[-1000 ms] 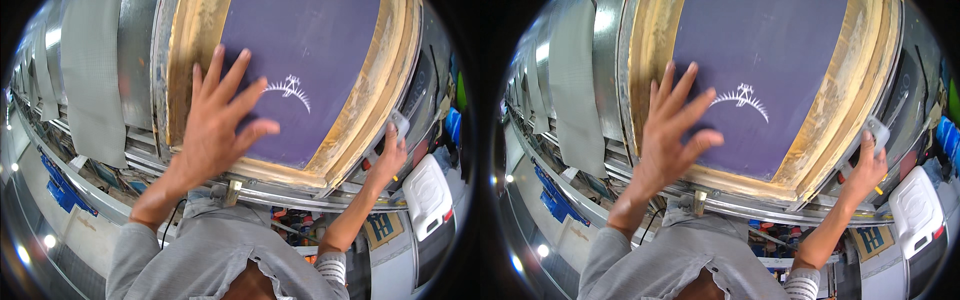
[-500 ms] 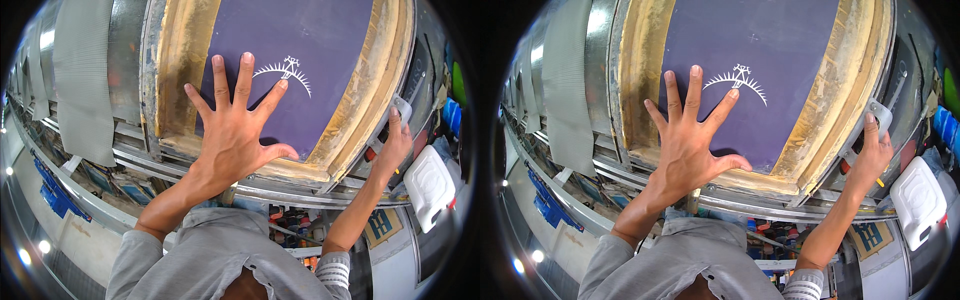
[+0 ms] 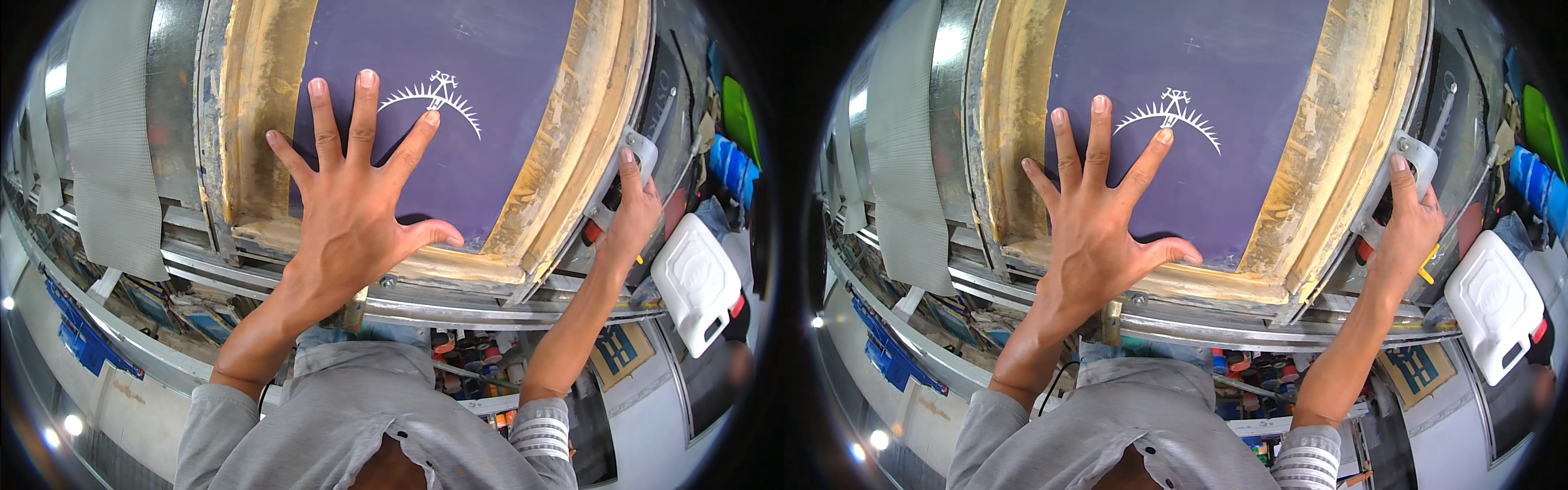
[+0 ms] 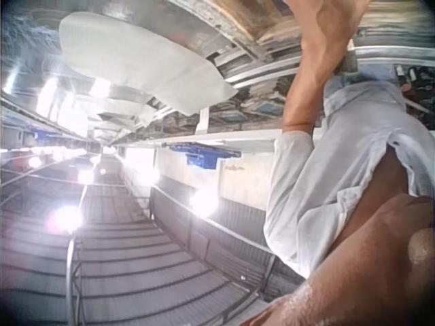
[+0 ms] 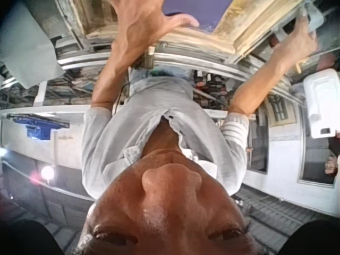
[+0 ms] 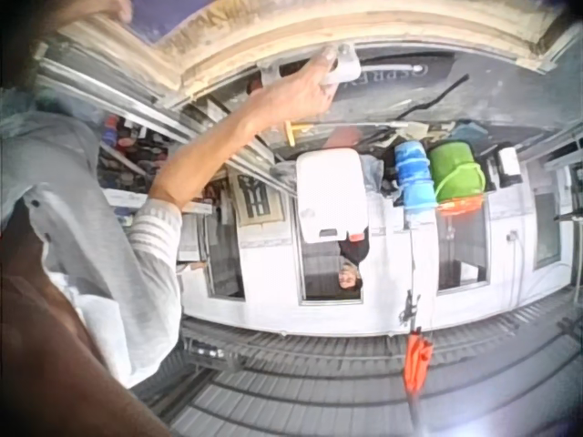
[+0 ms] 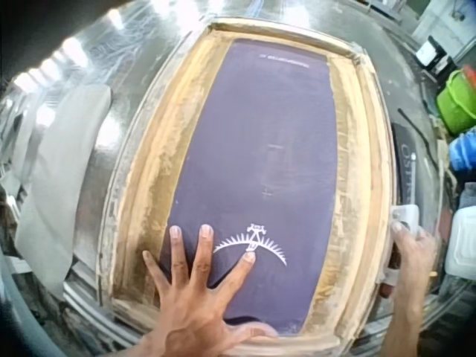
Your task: The person aligns a purple screen printing frame on a conveyor, secures it with clamps, and repeatedly pulls a squeegee across the mesh to transfer white ink onto fabric pieces below. The person adjusts the frame and squeegee position multiple times during the process.
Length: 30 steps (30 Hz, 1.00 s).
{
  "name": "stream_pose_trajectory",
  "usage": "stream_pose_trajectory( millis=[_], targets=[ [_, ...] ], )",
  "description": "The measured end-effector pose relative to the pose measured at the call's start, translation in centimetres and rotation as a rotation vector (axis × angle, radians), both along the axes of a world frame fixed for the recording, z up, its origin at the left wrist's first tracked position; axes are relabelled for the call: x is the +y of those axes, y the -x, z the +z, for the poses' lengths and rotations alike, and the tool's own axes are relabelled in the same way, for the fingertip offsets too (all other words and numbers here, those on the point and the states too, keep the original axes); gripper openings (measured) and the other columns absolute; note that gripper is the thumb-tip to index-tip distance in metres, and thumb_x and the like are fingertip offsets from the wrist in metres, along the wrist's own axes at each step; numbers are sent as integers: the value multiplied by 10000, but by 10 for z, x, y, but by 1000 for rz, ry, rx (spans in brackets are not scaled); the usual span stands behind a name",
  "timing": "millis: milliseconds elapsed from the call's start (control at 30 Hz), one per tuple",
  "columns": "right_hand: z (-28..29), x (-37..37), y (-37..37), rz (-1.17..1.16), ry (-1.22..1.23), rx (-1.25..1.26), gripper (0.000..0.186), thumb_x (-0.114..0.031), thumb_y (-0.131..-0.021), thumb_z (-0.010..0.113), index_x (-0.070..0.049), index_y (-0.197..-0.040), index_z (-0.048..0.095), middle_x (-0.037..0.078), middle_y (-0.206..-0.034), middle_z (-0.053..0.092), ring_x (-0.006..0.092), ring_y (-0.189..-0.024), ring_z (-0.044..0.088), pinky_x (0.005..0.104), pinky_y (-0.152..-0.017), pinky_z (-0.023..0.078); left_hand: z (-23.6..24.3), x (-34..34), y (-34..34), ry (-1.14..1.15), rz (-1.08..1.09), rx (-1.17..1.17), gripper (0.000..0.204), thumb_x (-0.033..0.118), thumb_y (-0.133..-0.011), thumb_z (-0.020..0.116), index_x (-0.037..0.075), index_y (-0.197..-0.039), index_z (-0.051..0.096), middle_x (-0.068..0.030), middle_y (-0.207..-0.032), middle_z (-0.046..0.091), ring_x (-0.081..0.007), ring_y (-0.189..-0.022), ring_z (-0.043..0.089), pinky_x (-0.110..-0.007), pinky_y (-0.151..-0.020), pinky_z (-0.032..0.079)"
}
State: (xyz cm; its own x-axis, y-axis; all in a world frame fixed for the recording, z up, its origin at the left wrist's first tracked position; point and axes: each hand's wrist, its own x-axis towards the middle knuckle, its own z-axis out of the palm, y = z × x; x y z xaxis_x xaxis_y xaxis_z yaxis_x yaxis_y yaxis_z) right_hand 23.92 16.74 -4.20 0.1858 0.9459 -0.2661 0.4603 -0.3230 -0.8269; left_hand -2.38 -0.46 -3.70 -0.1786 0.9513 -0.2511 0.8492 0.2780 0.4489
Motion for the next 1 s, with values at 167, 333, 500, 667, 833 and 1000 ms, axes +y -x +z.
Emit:
stream_pose_trajectory(
  millis=[167,333,500,667,833,1000],
  targets=[
    [0,1,-2,4,6,2,394,-235,-963,742,84,-1187,687,102,-1089,731,149,-978,662,281,-926,480,1,-1,0,0,5,5,1095,772,-562,794,254,-1497,560,-245,-1705,85,-551,-1540,-63,-927,-968,90],
    [3,2,-11,21,44,44,377,-229,-959,742,71,-1178,677,110,-1091,727,165,-943,683,293,-891,515,3,-3,1,19,2,-28,1066,802,-613,746,258,-1507,547,-258,-1704,73,-556,-1532,-115,-929,-963,69],
    [3,3,-7,24,73,29,386,-230,-951,755,73,-1174,669,121,-1094,722,167,-945,685,292,-880,526,0,-3,2,37,-3,-44,1059,822,-633,718,260,-1512,540,-268,-1703,59,-562,-1524,-152,-937,-946,55],
    [1,4,-12,35,74,73,391,-236,-950,758,73,-1172,668,124,-1096,721,169,-941,686,296,-862,542,-1,-5,2,30,4,-59,1059,823,-633,716,259,-1511,542,-270,-1703,59,-557,-1525,-157,-938,-945,32],
    [2,6,-17,55,92,83,374,-232,-956,751,70,-1162,671,115,-1069,724,165,-913,687,289,-844,543,-2,-3,2,27,5,-61,1060,823,-626,720,260,-1507,547,-266,-1705,59,-555,-1526,-158,-935,-950,17],
    [1,5,-17,44,75,34,322,-213,-952,764,50,-1128,708,65,-993,736,119,-858,663,257,-809,510,0,-3,2,41,5,-35,1064,821,-621,723,264,-1509,542,-262,-1706,52,-559,-1526,-150,-934,-953,29]
  ],
)
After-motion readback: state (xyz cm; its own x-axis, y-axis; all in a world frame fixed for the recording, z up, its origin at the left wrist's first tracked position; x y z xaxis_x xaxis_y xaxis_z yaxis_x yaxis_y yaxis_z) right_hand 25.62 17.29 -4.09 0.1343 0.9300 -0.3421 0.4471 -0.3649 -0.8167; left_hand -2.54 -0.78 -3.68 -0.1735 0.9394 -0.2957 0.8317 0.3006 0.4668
